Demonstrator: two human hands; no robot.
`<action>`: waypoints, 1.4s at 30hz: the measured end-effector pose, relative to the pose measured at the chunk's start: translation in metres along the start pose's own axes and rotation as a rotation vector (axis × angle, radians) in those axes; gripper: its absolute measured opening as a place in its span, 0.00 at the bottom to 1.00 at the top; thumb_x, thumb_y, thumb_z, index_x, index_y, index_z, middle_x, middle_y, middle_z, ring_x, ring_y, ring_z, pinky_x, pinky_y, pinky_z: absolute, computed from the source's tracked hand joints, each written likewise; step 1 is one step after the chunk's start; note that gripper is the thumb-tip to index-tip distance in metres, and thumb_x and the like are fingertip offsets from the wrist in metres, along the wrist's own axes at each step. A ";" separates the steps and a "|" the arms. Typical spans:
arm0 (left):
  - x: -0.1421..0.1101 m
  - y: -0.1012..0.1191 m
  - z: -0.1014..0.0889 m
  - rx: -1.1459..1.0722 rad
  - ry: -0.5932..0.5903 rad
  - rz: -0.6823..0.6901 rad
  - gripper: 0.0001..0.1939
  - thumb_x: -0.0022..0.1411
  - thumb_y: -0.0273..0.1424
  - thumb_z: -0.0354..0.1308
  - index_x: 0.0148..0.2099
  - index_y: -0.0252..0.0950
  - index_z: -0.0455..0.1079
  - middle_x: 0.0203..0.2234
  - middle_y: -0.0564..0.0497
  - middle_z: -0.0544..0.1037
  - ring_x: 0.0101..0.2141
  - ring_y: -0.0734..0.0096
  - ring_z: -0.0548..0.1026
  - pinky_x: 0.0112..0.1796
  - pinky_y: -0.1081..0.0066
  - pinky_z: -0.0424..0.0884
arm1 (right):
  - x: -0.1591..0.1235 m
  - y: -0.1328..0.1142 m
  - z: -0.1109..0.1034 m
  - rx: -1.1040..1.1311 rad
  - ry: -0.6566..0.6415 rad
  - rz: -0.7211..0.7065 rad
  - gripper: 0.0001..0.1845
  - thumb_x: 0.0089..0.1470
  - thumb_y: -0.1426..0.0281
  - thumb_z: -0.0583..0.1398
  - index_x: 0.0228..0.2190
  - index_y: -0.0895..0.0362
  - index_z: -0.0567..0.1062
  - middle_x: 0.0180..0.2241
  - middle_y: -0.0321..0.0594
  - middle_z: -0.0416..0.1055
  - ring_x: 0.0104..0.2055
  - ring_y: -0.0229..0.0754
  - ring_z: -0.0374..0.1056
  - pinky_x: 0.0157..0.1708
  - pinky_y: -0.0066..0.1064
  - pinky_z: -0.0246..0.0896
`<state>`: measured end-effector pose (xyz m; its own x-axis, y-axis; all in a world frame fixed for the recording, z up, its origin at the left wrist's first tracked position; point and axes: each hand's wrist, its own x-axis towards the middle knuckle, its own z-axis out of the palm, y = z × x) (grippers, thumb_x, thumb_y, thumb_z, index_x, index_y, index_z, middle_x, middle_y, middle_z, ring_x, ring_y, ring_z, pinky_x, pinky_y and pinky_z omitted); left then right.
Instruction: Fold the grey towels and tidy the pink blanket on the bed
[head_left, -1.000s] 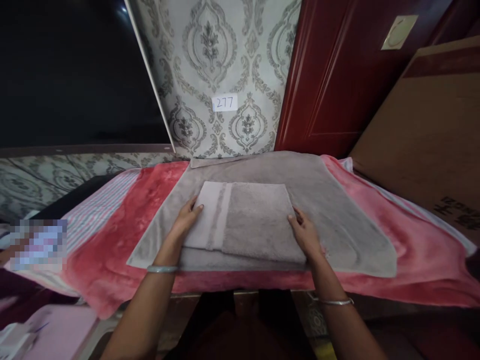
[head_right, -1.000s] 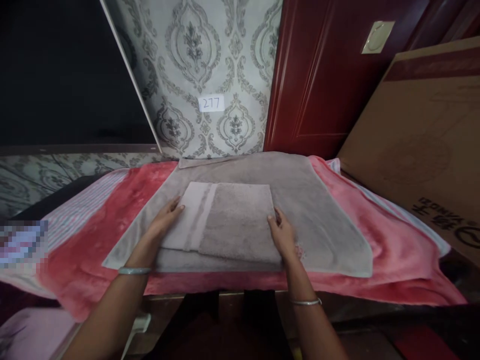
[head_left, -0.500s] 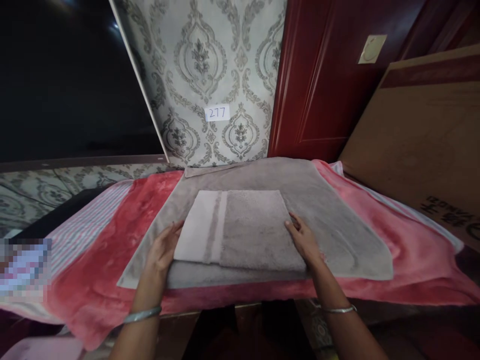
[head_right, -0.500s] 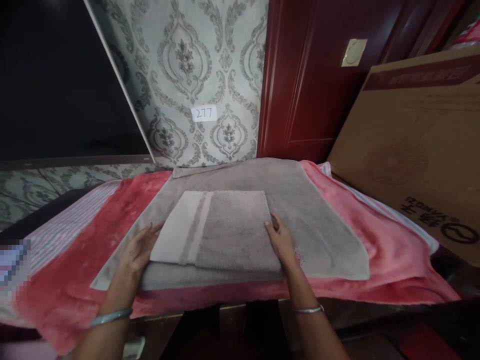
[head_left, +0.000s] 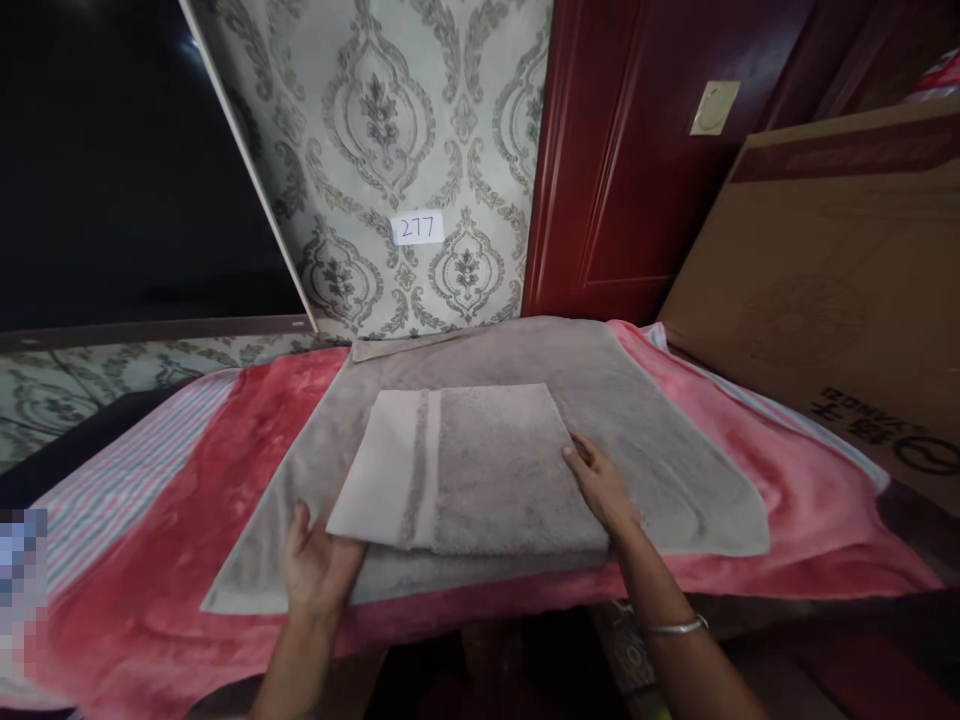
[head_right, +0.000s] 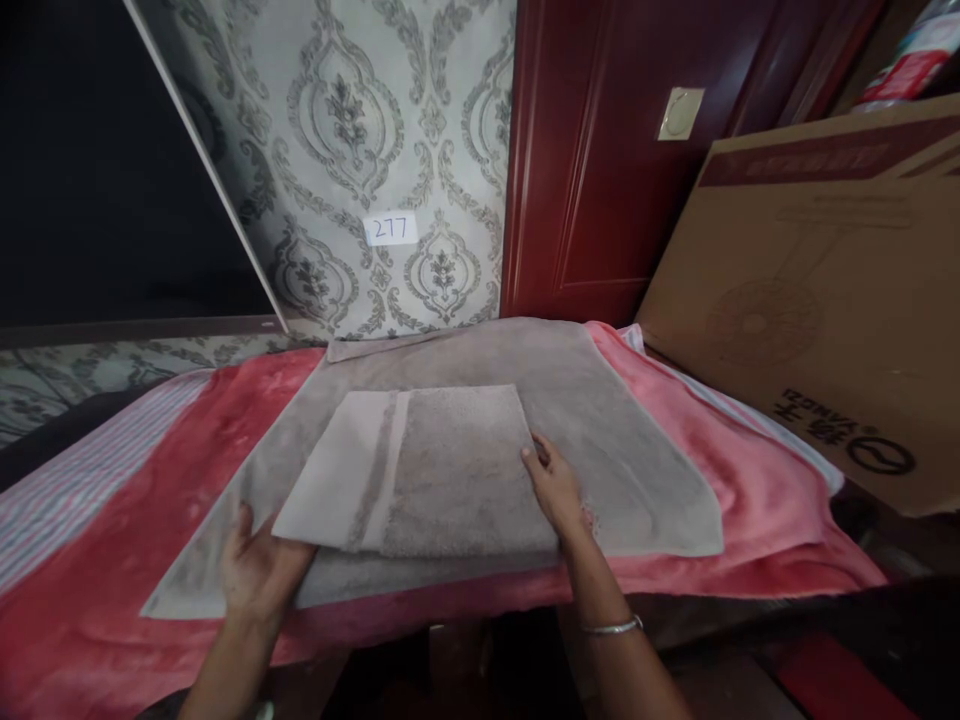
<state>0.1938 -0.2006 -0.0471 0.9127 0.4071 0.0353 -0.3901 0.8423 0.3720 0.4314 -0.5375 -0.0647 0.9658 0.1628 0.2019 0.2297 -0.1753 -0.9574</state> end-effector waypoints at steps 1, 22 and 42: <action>-0.003 -0.008 0.001 -0.001 0.046 0.034 0.39 0.67 0.41 0.53 0.75 0.34 0.49 0.57 0.37 0.76 0.58 0.52 0.74 0.63 0.54 0.66 | 0.000 -0.001 0.000 -0.007 0.004 0.001 0.38 0.50 0.45 0.60 0.54 0.58 0.76 0.48 0.51 0.78 0.51 0.56 0.75 0.50 0.47 0.71; 0.003 -0.065 0.054 0.329 0.488 0.112 0.30 0.63 0.19 0.57 0.65 0.44 0.67 0.47 0.52 0.84 0.48 0.65 0.81 0.54 0.67 0.77 | 0.003 -0.008 -0.003 -0.009 -0.042 0.062 0.37 0.51 0.52 0.62 0.59 0.56 0.72 0.48 0.49 0.78 0.50 0.55 0.75 0.49 0.46 0.70; 0.013 0.009 0.013 0.256 0.437 0.095 0.27 0.59 0.26 0.58 0.61 0.39 0.70 0.35 0.48 0.85 0.41 0.55 0.84 0.50 0.56 0.79 | -0.036 -0.053 0.009 -0.048 -0.328 -0.055 0.28 0.51 0.52 0.60 0.49 0.53 0.78 0.28 0.38 0.77 0.30 0.46 0.74 0.33 0.37 0.70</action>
<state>0.2035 -0.1922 -0.0316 0.7174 0.6331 -0.2908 -0.3764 0.7034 0.6029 0.3835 -0.5256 -0.0229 0.8633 0.4757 0.1687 0.2936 -0.2015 -0.9344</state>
